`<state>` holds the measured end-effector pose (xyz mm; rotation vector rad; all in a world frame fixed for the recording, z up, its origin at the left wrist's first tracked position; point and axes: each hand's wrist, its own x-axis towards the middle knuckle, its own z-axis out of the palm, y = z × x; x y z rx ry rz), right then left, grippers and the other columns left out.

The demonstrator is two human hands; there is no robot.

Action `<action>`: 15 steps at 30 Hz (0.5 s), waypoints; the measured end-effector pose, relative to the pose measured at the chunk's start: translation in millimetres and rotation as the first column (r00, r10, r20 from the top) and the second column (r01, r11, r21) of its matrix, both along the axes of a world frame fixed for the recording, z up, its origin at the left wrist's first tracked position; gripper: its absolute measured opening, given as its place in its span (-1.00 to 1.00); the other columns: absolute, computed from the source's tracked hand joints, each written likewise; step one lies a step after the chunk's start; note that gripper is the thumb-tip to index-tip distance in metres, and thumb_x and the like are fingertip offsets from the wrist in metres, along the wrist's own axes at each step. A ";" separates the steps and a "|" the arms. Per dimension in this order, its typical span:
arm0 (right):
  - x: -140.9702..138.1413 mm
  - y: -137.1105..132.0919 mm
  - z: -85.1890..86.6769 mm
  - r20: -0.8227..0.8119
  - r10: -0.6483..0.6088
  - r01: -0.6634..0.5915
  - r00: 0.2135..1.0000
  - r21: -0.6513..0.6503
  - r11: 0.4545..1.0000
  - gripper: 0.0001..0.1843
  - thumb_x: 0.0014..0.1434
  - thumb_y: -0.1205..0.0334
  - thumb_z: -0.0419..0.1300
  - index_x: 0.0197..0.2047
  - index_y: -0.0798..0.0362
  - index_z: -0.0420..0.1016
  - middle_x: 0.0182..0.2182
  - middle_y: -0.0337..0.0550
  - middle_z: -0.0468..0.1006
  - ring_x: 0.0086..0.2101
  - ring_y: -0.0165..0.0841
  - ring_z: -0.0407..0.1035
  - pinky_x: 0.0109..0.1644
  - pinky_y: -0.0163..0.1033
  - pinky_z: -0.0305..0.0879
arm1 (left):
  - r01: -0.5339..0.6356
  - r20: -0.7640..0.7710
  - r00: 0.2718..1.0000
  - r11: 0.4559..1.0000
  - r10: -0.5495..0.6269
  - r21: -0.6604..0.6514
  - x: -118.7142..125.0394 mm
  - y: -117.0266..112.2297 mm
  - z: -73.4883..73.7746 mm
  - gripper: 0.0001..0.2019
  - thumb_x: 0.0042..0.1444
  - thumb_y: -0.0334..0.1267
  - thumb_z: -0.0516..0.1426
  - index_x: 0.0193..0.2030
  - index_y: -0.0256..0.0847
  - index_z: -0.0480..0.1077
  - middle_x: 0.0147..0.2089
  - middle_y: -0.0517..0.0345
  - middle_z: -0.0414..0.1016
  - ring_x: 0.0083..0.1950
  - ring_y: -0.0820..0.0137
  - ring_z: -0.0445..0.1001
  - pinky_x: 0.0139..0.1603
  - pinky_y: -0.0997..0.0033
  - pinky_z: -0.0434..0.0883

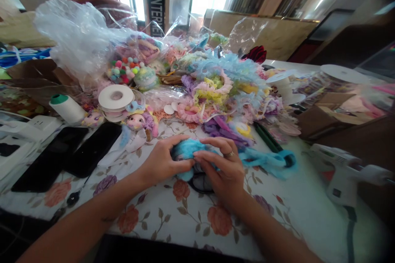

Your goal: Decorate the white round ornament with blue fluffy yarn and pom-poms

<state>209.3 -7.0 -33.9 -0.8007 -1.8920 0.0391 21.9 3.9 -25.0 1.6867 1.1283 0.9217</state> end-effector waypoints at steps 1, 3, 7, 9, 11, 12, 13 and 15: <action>0.6 0.9 -1.1 -0.010 0.005 -0.005 1.000 -0.006 1.000 -0.78 0.17 0.49 0.26 -0.23 -0.05 0.59 -0.12 -0.10 0.53 -0.13 -0.23 0.37 -0.06 -0.04 0.40 | 0.011 0.000 1.000 1.000 -0.011 0.001 -0.2 0.3 0.8 -0.52 -0.05 -0.22 0.31 0.06 -0.19 0.45 -0.08 0.13 0.54 -0.08 0.26 0.50 -0.15 0.41 0.43; 1.8 1.9 -2.9 -0.038 0.010 -0.010 0.999 -0.016 1.000 -0.77 0.18 0.50 0.25 -0.22 -0.05 0.58 -0.12 -0.11 0.53 -0.13 -0.25 0.36 -0.06 -0.06 0.39 | 0.032 0.007 0.999 1.000 -0.032 0.000 -0.4 0.5 3.1 -0.53 -0.02 -0.21 0.29 0.08 -0.19 0.44 -0.03 0.10 0.54 -0.04 0.24 0.50 -0.10 0.39 0.44; 2.6 1.5 -3.1 -0.068 -0.002 -0.002 0.998 -0.059 0.998 -0.77 0.18 0.51 0.25 -0.22 -0.04 0.56 -0.11 -0.11 0.52 -0.11 -0.25 0.37 -0.03 -0.06 0.37 | 0.041 0.000 0.999 0.999 -0.041 -0.004 -0.6 0.5 7.9 -0.52 0.03 -0.22 0.25 0.13 -0.22 0.42 0.08 0.03 0.52 0.07 0.19 0.49 0.06 0.30 0.43; 2.1 0.6 -1.8 -0.058 -0.009 0.006 0.998 -0.055 0.998 -0.77 0.16 0.50 0.27 -0.20 -0.03 0.56 -0.10 -0.09 0.51 -0.09 -0.24 0.36 -0.02 -0.05 0.37 | 0.039 -0.033 0.999 0.999 -0.038 0.024 -0.6 0.3 8.9 -0.51 0.03 -0.24 0.25 0.14 -0.22 0.42 0.11 0.02 0.51 0.10 0.17 0.47 0.11 0.28 0.41; 1.6 -0.2 -0.5 -0.038 -0.004 0.002 0.999 -0.032 0.999 -0.76 0.14 0.51 0.28 -0.20 -0.03 0.56 -0.09 -0.08 0.50 -0.09 -0.23 0.35 -0.02 -0.05 0.37 | 0.048 -0.073 0.996 0.997 -0.043 0.067 -0.8 0.1 8.7 -0.51 0.03 -0.27 0.24 0.15 -0.21 0.41 0.13 0.03 0.50 0.12 0.17 0.46 0.13 0.26 0.41; 1.5 -0.3 0.0 -0.024 0.002 -0.003 1.000 -0.019 1.000 -0.76 0.14 0.51 0.29 -0.20 -0.03 0.56 -0.09 -0.08 0.50 -0.09 -0.23 0.35 -0.02 -0.05 0.37 | 0.053 -0.091 0.995 0.995 -0.045 0.088 -1.0 0.0 8.2 -0.51 0.03 -0.28 0.23 0.15 -0.20 0.41 0.13 0.03 0.50 0.12 0.17 0.46 0.13 0.25 0.41; 1.6 -0.1 0.2 -0.011 0.008 -0.008 1.000 -0.008 1.000 -0.76 0.14 0.52 0.29 -0.21 -0.03 0.57 -0.09 -0.08 0.50 -0.09 -0.23 0.35 -0.03 -0.05 0.37 | 0.056 -0.105 0.994 0.993 -0.045 0.105 -1.3 0.0 7.5 -0.51 0.03 -0.29 0.23 0.15 -0.20 0.42 0.13 0.03 0.50 0.11 0.18 0.46 0.13 0.25 0.41; 2.3 1.0 -0.2 0.014 0.015 -0.015 1.000 0.011 1.000 -0.76 0.13 0.52 0.29 -0.23 -0.02 0.57 -0.09 -0.07 0.50 -0.10 -0.23 0.34 -0.04 -0.05 0.37 | 0.057 -0.121 0.992 0.990 -0.041 0.127 -2.2 0.4 5.4 -0.52 0.03 -0.29 0.23 0.14 -0.20 0.42 0.12 0.03 0.50 0.10 0.18 0.47 0.13 0.24 0.42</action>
